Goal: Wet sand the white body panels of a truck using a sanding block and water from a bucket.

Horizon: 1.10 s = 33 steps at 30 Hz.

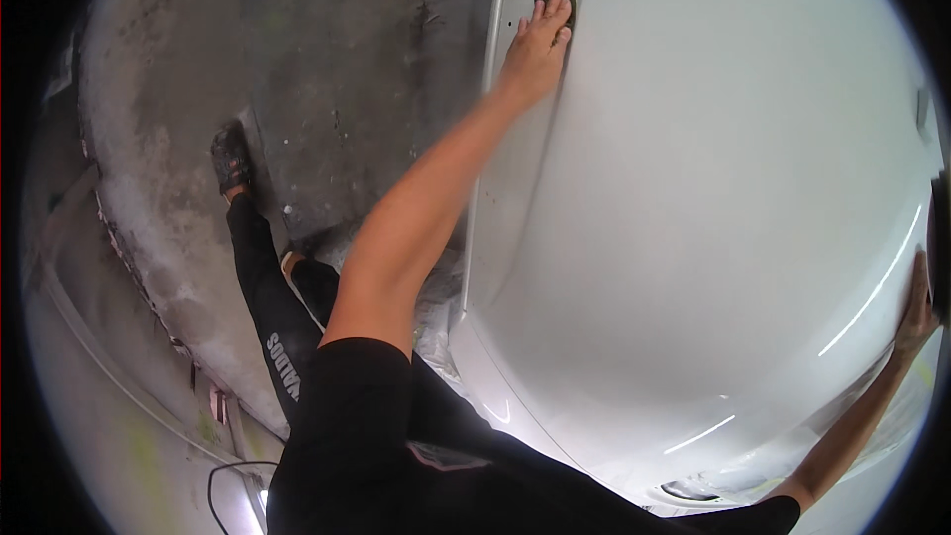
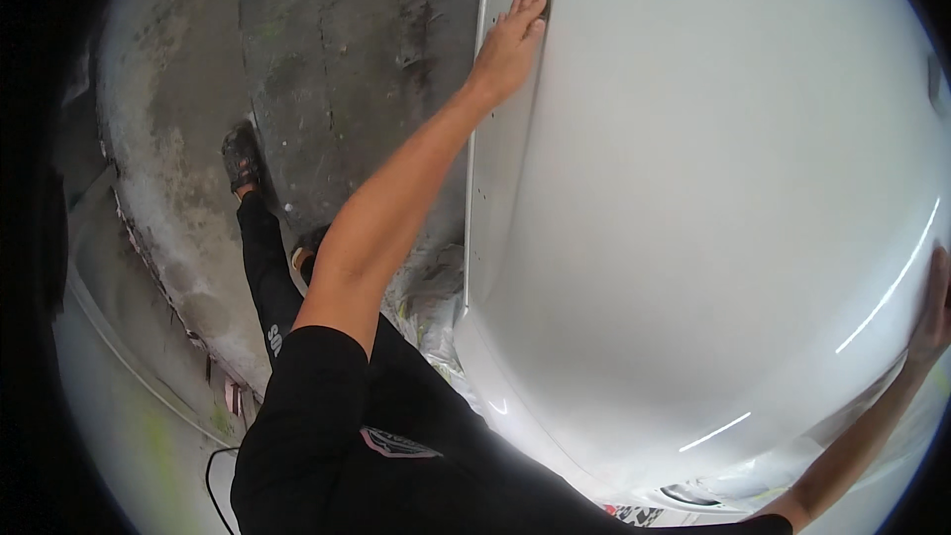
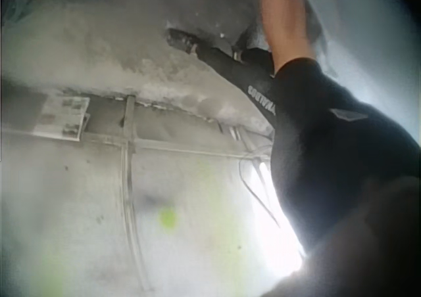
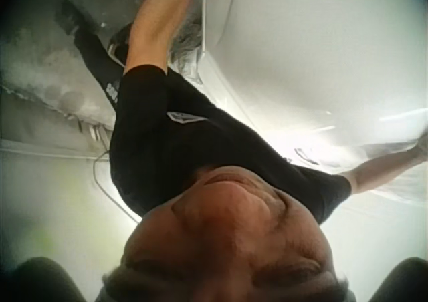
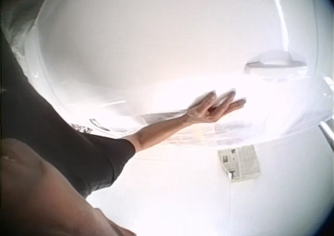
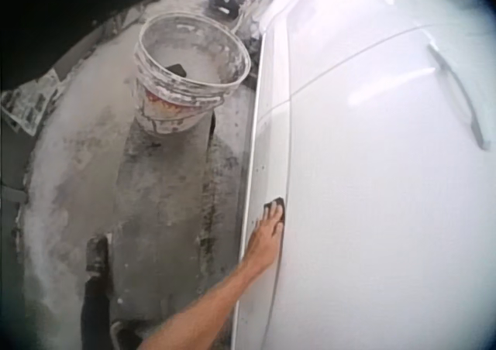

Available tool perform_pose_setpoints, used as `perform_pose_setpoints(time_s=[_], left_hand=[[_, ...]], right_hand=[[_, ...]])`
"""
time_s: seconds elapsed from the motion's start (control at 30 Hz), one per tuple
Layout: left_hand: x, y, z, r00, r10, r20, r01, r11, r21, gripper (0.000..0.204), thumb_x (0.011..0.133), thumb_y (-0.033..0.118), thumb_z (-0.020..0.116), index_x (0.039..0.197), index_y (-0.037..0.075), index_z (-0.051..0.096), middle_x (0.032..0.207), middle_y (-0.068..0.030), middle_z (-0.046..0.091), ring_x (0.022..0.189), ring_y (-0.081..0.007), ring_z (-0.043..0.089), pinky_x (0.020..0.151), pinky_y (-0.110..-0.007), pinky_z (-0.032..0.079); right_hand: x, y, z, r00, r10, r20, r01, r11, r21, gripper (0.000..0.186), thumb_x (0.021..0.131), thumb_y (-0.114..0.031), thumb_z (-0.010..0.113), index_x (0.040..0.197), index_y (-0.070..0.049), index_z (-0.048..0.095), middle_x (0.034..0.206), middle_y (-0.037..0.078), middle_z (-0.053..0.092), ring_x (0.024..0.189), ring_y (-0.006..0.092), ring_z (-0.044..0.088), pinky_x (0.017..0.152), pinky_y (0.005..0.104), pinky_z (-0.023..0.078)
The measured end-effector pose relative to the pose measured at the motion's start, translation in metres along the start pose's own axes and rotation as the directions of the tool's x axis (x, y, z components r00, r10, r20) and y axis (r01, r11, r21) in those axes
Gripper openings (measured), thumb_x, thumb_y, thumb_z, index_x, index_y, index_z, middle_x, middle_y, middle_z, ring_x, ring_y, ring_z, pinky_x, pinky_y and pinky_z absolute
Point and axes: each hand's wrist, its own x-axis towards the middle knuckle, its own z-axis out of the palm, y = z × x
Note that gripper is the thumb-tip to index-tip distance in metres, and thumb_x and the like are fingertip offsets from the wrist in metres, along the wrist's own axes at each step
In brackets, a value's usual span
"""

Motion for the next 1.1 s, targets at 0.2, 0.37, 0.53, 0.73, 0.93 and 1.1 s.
perform_pose_setpoints(time_s=[0.2,0.37,0.53,0.73,0.93,1.1], left_hand=[[-0.207,0.054,0.079,0.993,0.042,0.106,-0.046,0.998,0.041,0.069,0.110,0.004,0.049,0.173,0.003,0.019,0.181,-0.0191,0.015,0.168,-0.0351,0.012,0.137,-0.045,0.012],[0.041,0.082,0.031,0.987,0.115,-0.110,-0.112,0.993,0.035,0.059,0.118,0.025,0.034,0.171,0.001,0.023,0.178,-0.0212,0.022,0.166,-0.0356,0.018,0.137,-0.043,0.015],[0.090,0.097,0.020,0.996,0.069,-0.060,-0.071,0.997,-0.040,0.059,0.115,0.017,0.039,0.168,-0.005,0.026,0.175,-0.0287,0.025,0.164,-0.0433,0.021,0.136,-0.045,0.018],[-0.100,0.129,0.081,0.991,0.092,0.101,-0.094,0.995,0.013,0.061,0.110,0.005,0.048,0.169,0.001,0.033,0.178,-0.0214,0.024,0.167,-0.0332,0.020,0.136,-0.042,0.015],[0.163,0.181,0.038,0.994,0.094,-0.057,-0.094,0.996,-0.003,0.053,0.115,0.021,0.044,0.163,-0.001,0.043,0.174,-0.0216,0.033,0.163,-0.0349,0.030,0.135,-0.039,0.022],[0.040,0.206,0.118,0.992,0.127,0.008,-0.127,0.991,0.034,0.055,0.117,0.019,0.039,0.168,0.001,0.032,0.177,-0.0203,0.029,0.165,-0.0350,0.025,0.135,-0.039,0.019]], right_hand=[[0.031,-0.073,0.029,0.993,-0.107,0.049,0.114,0.974,-0.197,0.046,0.110,-0.025,0.059,0.151,-0.004,0.063,0.166,0.018,0.050,0.158,0.0306,0.043,0.131,0.0524,0.032],[0.054,-0.067,0.034,0.942,-0.323,-0.094,0.323,0.946,-0.019,0.058,0.099,-0.039,0.075,0.145,-0.004,0.069,0.176,0.019,0.034,0.166,0.0387,0.022,0.135,0.0615,0.014],[0.036,-0.070,0.040,0.953,-0.302,-0.015,0.278,0.896,-0.346,0.055,0.104,-0.037,0.062,0.153,-0.012,0.064,0.173,0.016,0.041,0.166,0.0333,0.025,0.135,0.0598,0.017],[-0.003,-0.083,0.002,0.991,-0.128,0.041,0.134,0.914,-0.383,0.055,0.096,-0.030,0.067,0.151,-0.019,0.067,0.174,0.014,0.040,0.165,0.0377,0.025,0.134,0.0626,0.018],[-0.043,-0.077,-0.020,0.996,-0.084,0.021,0.087,0.960,-0.267,0.059,0.092,-0.025,0.069,0.151,-0.019,0.067,0.173,0.019,0.040,0.165,0.0438,0.025,0.133,0.0653,0.019],[-0.079,-0.057,-0.030,0.998,0.011,0.057,0.005,0.961,-0.278,0.060,0.092,-0.023,0.068,0.151,-0.018,0.066,0.172,0.023,0.039,0.163,0.0481,0.026,0.131,0.0700,0.019]])
